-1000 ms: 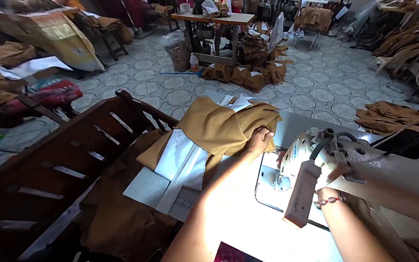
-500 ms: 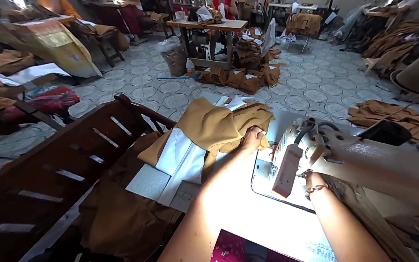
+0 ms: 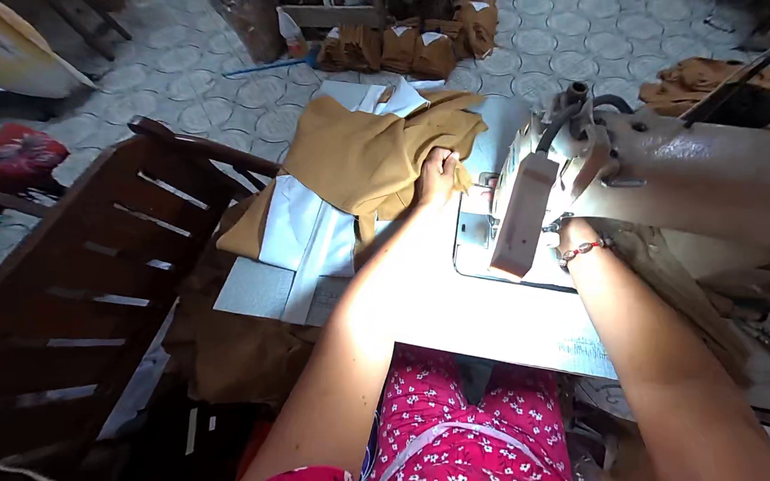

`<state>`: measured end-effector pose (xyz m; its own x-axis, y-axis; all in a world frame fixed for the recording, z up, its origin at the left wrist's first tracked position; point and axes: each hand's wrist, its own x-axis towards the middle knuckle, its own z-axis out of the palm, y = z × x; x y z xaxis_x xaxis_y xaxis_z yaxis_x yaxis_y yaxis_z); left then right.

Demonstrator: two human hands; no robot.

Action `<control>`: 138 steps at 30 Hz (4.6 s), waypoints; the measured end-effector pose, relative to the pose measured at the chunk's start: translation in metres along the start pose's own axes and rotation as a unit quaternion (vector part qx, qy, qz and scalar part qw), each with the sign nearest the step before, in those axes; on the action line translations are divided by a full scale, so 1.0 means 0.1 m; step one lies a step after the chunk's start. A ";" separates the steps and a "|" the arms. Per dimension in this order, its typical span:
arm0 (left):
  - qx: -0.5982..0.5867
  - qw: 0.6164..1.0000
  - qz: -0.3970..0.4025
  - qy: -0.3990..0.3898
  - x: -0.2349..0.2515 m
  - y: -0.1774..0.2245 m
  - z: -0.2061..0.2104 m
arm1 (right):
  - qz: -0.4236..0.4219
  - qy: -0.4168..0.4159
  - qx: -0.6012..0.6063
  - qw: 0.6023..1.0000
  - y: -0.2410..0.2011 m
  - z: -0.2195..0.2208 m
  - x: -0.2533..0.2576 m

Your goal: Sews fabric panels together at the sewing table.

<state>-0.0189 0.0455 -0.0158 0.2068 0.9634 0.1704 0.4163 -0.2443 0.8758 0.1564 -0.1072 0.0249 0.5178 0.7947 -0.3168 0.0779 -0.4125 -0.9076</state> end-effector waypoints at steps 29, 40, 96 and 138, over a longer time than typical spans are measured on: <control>0.097 0.971 0.209 -0.057 -1.87 0.28 -0.29 | 0.211 -0.285 0.421 0.835 0.60 0.17 -1.23; 0.396 0.901 0.039 -0.173 -1.97 0.55 -0.27 | -0.376 0.033 -0.257 0.890 1.22 -0.06 -1.41; 0.005 0.980 0.132 -0.146 -2.05 0.52 0.01 | -0.245 0.043 -0.181 0.952 0.73 -1.09 -1.36; 0.279 0.934 0.103 -0.197 -1.73 0.11 -0.15 | 0.049 -0.192 0.050 0.979 0.55 0.12 -1.21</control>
<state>-0.0637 -0.1225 -0.0284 0.5975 0.8011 0.0341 0.7061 -0.5458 0.4512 0.0874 -0.2208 0.0095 0.1579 0.8704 -0.4664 -0.0504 -0.4646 -0.8841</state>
